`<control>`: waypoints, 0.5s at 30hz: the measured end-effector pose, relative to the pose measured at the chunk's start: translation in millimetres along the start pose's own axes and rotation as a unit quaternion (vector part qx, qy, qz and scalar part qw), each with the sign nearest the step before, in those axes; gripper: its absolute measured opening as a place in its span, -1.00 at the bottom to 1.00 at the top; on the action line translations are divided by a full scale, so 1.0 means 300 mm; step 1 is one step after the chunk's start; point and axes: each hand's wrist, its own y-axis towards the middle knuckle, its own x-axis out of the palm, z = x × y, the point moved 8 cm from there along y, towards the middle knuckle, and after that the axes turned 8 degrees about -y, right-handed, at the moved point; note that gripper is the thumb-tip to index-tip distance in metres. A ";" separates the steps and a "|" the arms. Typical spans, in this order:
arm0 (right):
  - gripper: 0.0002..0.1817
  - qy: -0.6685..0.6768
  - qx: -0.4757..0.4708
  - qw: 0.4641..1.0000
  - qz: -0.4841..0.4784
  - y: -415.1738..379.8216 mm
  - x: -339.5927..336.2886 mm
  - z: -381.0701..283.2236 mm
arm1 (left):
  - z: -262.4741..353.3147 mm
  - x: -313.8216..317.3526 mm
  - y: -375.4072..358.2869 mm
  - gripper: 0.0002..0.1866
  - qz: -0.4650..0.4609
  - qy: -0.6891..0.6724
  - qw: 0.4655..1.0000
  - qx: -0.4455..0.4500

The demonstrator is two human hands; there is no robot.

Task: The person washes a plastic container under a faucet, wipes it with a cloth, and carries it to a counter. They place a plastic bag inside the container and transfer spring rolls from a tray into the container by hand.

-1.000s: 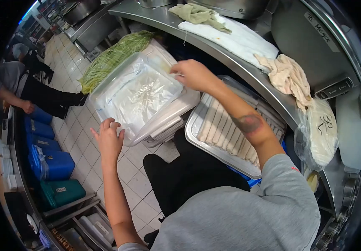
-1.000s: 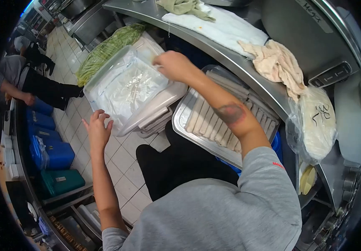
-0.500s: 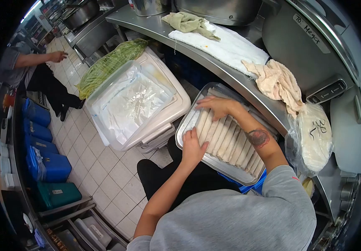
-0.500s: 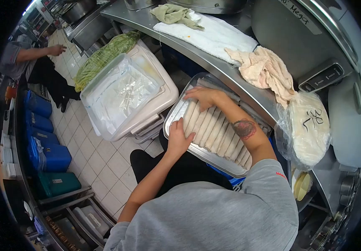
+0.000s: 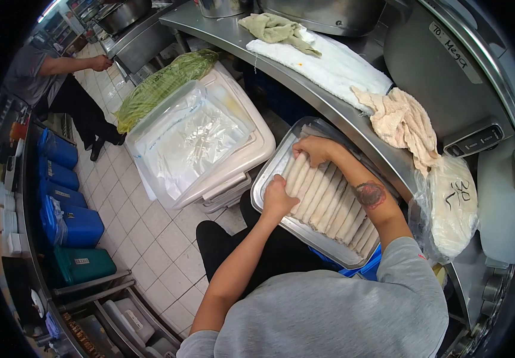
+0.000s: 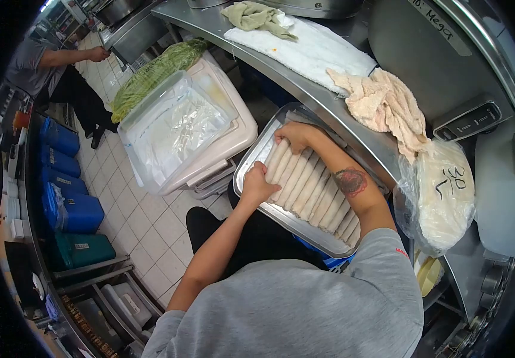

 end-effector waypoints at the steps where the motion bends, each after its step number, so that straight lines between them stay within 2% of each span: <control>1: -0.34 0.014 0.008 1.000 -0.015 0.006 0.001 0.009 | -0.003 -0.005 0.002 -0.39 -0.004 -0.021 1.000 -0.016; 4: -0.40 0.030 -0.042 0.999 0.018 0.001 -0.025 0.003 | -0.006 -0.020 0.004 -0.44 -0.013 -0.059 0.997 -0.047; 10: -0.47 0.050 0.025 0.998 -0.015 -0.023 -0.073 -0.019 | -0.007 -0.001 -0.002 -0.51 0.016 -0.092 0.995 -0.039; 12: -0.42 0.022 -0.003 1.000 0.019 -0.074 -0.165 -0.114 | -0.032 -0.002 -0.015 -0.51 0.046 -0.108 0.993 -0.026; 15: -0.42 0.133 -0.071 0.988 0.038 -0.097 -0.258 -0.229 | 0.001 -0.093 -0.076 -0.51 0.074 -0.143 0.986 -0.034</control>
